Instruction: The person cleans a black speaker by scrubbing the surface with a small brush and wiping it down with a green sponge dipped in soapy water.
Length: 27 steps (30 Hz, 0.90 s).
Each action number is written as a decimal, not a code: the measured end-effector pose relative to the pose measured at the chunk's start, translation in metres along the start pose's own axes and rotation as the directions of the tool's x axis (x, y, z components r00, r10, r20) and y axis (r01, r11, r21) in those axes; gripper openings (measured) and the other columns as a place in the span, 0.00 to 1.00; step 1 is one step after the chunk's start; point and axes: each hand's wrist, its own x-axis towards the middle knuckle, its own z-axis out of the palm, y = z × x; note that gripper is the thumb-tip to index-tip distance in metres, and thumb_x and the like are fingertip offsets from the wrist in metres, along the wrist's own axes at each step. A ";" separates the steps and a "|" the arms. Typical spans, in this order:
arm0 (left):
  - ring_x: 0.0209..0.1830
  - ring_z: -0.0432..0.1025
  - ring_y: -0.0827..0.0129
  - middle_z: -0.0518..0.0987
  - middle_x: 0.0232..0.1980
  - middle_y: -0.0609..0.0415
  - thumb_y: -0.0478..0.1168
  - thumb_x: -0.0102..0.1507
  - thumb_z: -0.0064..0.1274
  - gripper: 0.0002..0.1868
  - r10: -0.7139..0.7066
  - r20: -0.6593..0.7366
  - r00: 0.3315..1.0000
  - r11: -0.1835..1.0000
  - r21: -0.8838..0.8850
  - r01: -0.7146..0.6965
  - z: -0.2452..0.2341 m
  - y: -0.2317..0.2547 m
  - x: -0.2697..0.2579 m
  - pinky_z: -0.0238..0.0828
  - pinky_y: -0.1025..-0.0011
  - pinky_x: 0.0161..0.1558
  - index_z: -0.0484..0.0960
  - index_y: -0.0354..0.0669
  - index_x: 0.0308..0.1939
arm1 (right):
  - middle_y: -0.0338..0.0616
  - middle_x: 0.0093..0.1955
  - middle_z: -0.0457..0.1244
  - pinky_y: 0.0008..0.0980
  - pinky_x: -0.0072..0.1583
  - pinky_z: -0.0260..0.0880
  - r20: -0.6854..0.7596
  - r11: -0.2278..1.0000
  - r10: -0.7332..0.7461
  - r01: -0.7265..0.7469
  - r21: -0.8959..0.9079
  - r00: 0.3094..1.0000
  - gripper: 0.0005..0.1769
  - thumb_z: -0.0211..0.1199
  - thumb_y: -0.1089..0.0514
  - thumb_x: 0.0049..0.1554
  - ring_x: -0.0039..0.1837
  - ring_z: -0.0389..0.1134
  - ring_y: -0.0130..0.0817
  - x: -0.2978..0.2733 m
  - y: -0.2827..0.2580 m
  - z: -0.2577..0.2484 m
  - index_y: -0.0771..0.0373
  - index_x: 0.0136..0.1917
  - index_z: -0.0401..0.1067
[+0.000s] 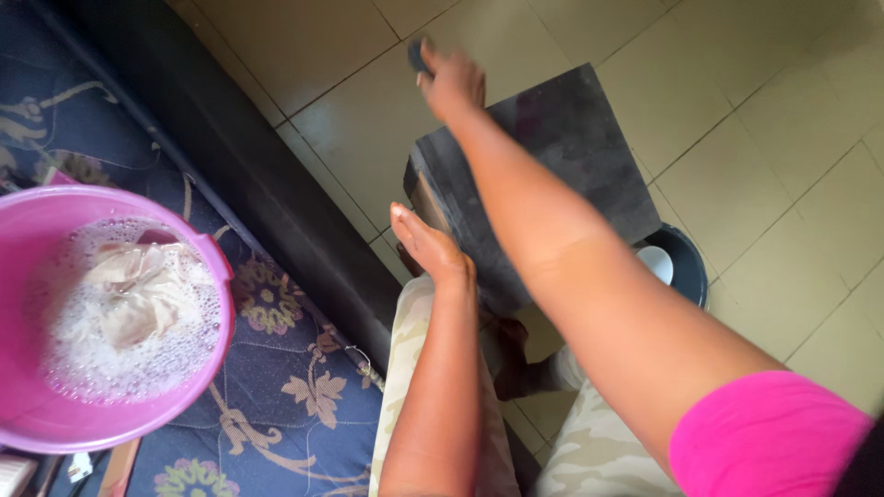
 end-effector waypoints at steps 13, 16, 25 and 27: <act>0.78 0.57 0.61 0.63 0.77 0.45 0.59 0.72 0.36 0.37 -0.011 0.010 1.000 0.999 0.045 0.010 0.002 -0.004 -0.012 0.49 0.66 0.74 0.63 0.33 0.74 | 0.45 0.43 0.60 0.44 0.54 0.64 -0.153 0.957 -0.264 0.278 0.077 0.952 0.32 0.64 0.50 0.58 0.50 0.63 0.46 -0.332 0.079 -0.058 0.45 0.76 0.67; 0.75 0.57 0.64 0.61 0.77 0.52 0.58 0.69 0.35 0.35 -0.192 -0.004 0.981 0.979 -0.062 0.192 0.001 0.002 -0.016 0.53 0.65 0.71 0.60 0.41 0.74 | 0.47 0.49 0.62 0.46 0.57 0.63 -0.175 0.940 -0.341 0.336 -0.059 0.924 0.30 0.63 0.46 0.62 0.55 0.64 0.47 -0.270 0.062 -0.024 0.45 0.77 0.66; 0.77 0.59 0.53 0.66 0.76 0.40 0.56 0.71 0.40 0.35 -0.058 0.019 0.998 0.996 0.067 0.057 -0.005 -0.032 0.016 0.53 0.64 0.73 0.65 0.33 0.73 | 0.43 0.60 0.68 0.41 0.63 0.69 -0.142 0.879 -0.259 0.294 0.375 0.955 0.27 0.69 0.43 0.56 0.62 0.69 0.46 -0.029 -0.007 -0.020 0.42 0.68 0.73; 0.83 0.48 0.54 0.64 0.79 0.43 0.53 0.69 0.45 0.35 0.009 0.261 0.965 0.873 0.469 -0.135 -0.004 -0.049 0.015 0.44 0.60 0.78 0.63 0.34 0.75 | 0.47 0.59 0.68 0.46 0.62 0.67 -0.245 0.860 -0.369 0.430 0.277 0.896 0.26 0.67 0.45 0.61 0.61 0.67 0.52 -0.069 0.024 -0.048 0.45 0.71 0.71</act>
